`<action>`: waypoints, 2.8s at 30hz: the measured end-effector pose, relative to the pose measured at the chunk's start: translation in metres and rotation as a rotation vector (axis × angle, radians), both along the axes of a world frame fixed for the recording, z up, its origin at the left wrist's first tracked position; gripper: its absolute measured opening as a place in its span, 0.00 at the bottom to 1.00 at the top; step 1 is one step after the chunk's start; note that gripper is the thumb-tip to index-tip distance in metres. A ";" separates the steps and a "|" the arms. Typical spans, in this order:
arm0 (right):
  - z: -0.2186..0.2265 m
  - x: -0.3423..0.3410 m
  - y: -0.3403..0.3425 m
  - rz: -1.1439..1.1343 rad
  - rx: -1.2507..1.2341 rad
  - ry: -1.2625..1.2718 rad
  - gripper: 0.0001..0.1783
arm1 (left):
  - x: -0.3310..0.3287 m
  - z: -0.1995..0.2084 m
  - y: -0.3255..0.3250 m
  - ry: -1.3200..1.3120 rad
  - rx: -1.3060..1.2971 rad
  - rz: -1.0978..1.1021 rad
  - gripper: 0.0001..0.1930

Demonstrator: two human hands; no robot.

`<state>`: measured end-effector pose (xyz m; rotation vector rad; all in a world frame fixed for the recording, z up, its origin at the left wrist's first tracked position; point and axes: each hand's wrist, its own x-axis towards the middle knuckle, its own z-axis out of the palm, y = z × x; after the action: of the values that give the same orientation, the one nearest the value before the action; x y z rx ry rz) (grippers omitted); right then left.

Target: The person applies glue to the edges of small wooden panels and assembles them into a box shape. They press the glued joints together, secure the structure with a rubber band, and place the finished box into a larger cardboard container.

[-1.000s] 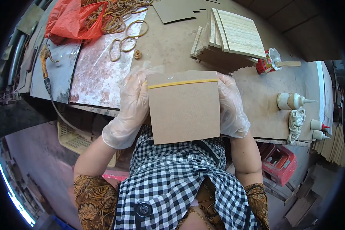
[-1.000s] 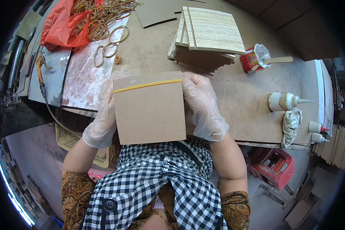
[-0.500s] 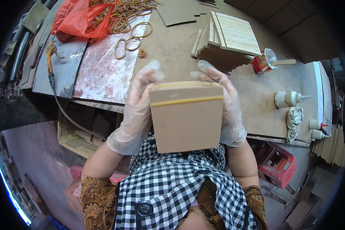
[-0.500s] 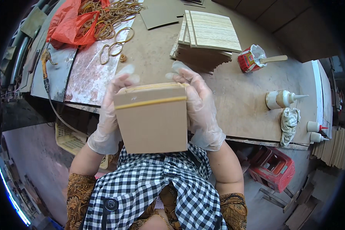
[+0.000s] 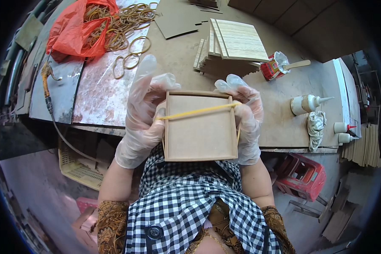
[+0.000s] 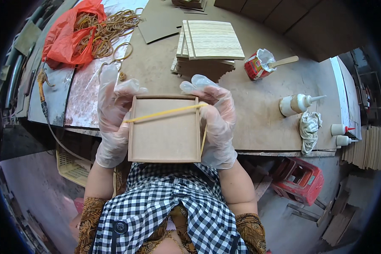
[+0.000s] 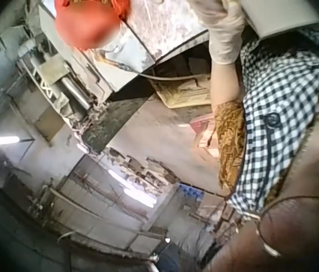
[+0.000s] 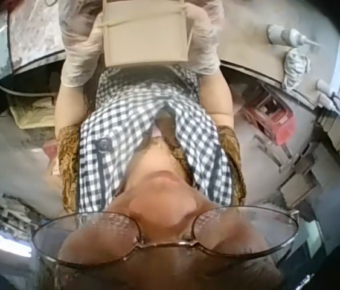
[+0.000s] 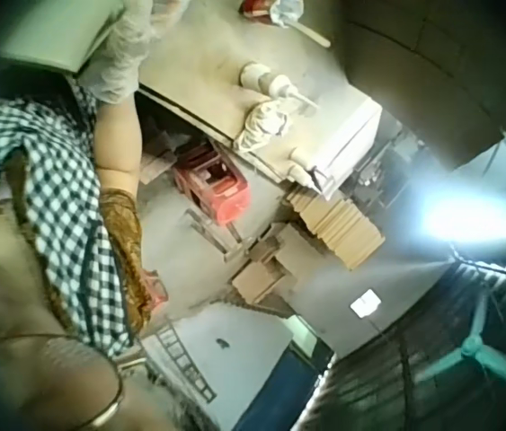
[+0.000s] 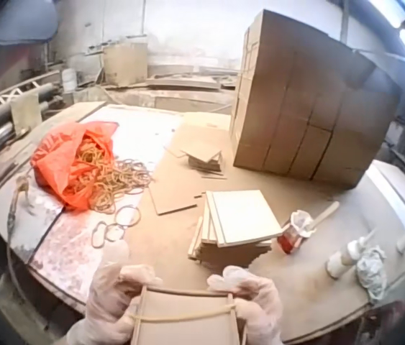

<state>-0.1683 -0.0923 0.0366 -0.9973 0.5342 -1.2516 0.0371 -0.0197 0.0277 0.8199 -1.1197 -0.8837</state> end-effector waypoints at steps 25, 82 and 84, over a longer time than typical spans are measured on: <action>0.006 0.019 -0.015 -0.129 -0.076 -0.230 0.11 | -0.032 0.015 -0.035 0.325 -0.111 0.285 0.16; 0.012 0.004 -0.018 0.115 0.189 0.129 0.18 | 0.021 -0.020 -0.062 0.640 -0.312 0.132 0.25; 0.009 0.002 -0.019 0.096 0.139 0.214 0.23 | 0.014 0.006 -0.055 0.509 -0.121 0.232 0.28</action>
<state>-0.1660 -0.1114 0.0459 -1.0326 0.7204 -1.0144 0.0507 -0.0750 0.0333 0.5658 -0.6104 -0.7639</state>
